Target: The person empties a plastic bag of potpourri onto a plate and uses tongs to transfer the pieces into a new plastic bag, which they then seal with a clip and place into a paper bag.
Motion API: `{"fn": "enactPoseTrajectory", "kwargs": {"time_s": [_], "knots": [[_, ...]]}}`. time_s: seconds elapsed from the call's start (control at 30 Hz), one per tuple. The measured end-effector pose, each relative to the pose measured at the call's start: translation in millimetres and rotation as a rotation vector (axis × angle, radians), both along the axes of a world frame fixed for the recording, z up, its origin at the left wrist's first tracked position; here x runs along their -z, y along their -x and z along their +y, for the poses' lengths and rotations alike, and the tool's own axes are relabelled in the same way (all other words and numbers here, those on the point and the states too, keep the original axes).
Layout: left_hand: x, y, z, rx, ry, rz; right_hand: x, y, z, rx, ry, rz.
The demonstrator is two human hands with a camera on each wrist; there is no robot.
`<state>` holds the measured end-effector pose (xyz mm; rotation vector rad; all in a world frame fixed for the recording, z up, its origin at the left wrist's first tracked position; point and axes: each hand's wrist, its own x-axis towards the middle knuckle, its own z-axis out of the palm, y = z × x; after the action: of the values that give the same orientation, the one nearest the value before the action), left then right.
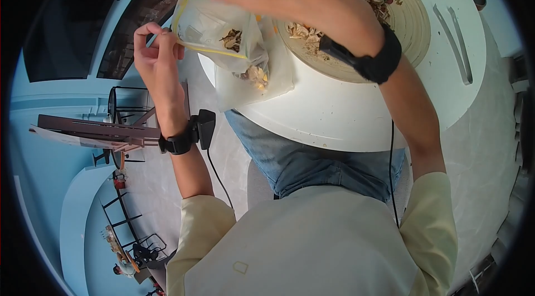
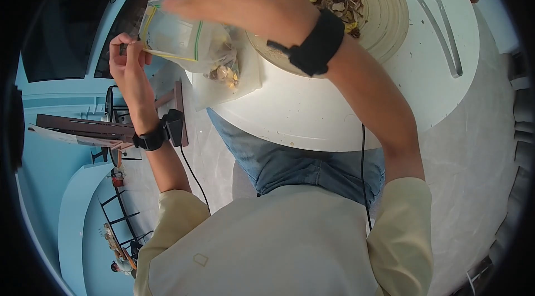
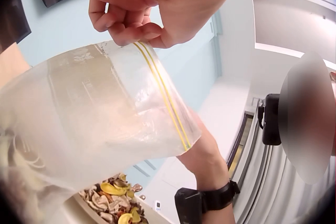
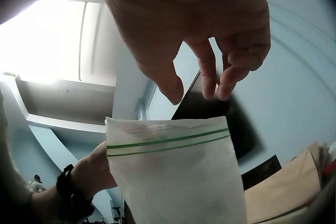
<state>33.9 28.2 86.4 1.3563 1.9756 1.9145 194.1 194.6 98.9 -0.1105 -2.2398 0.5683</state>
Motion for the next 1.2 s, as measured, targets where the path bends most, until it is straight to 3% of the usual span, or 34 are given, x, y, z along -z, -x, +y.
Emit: {"fn": "enactPoseTrajectory", "kwargs": {"time_s": [0.17, 0.27, 0.33, 0.37, 0.43, 0.47, 0.53, 0.57, 0.63, 0.73, 0.97, 1.03, 1.07, 1.13, 1.17, 1.2], "knots": [[-1, -3, 5, 0.020, -0.006, -0.024, 28, -8, -29, -0.092, 0.086, -0.033], [5, 5, 2, 0.077, -0.021, -0.025, 33, -10, -32, -0.095, -0.045, 0.052], [19, 11, 0, 0.078, -0.045, 0.025, 21, -11, -29, -0.035, -0.108, -0.250], [27, 14, -2, 0.078, -0.070, 0.078, 24, -7, -27, -0.035, -0.108, -0.249], [51, 4, -7, 0.072, -0.006, 0.193, 38, 6, -23, -0.017, -0.056, 0.131], [65, -2, -10, 0.067, 0.058, 0.305, 43, 10, -21, -0.013, -0.056, 0.131], [92, -4, -16, 0.131, 0.234, 0.327, 50, 14, -19, -0.040, -0.083, 0.394], [95, -9, -14, 0.131, 0.236, 0.325, 49, 13, -21, -0.040, -0.081, 0.392], [100, -17, -12, 0.214, 0.322, 0.103, 46, 10, -25, -0.052, -0.179, 0.467], [110, -12, -13, 0.200, 0.361, 0.025, 33, 18, -31, -0.057, -0.209, 0.281], [125, -3, -14, 0.098, 0.202, 0.003, 26, 15, -36, -0.064, -0.134, 0.268], [120, -11, -18, 0.041, 0.194, -0.146, 26, 19, -36, -0.084, -0.140, 0.477], [118, -13, -21, 0.043, 0.193, -0.145, 22, 14, -37, -0.082, -0.142, 0.478], [113, -17, -25, 0.099, 0.143, -0.428, 12, 1, -39, -0.014, -0.142, 0.353], [107, -24, -27, 0.102, 0.143, -0.429, 13, 1, -41, -0.012, -0.143, 0.352], [102, -33, -27, 0.171, 0.116, -0.583, 16, 2, -42, -0.013, -0.118, 0.452]]}}
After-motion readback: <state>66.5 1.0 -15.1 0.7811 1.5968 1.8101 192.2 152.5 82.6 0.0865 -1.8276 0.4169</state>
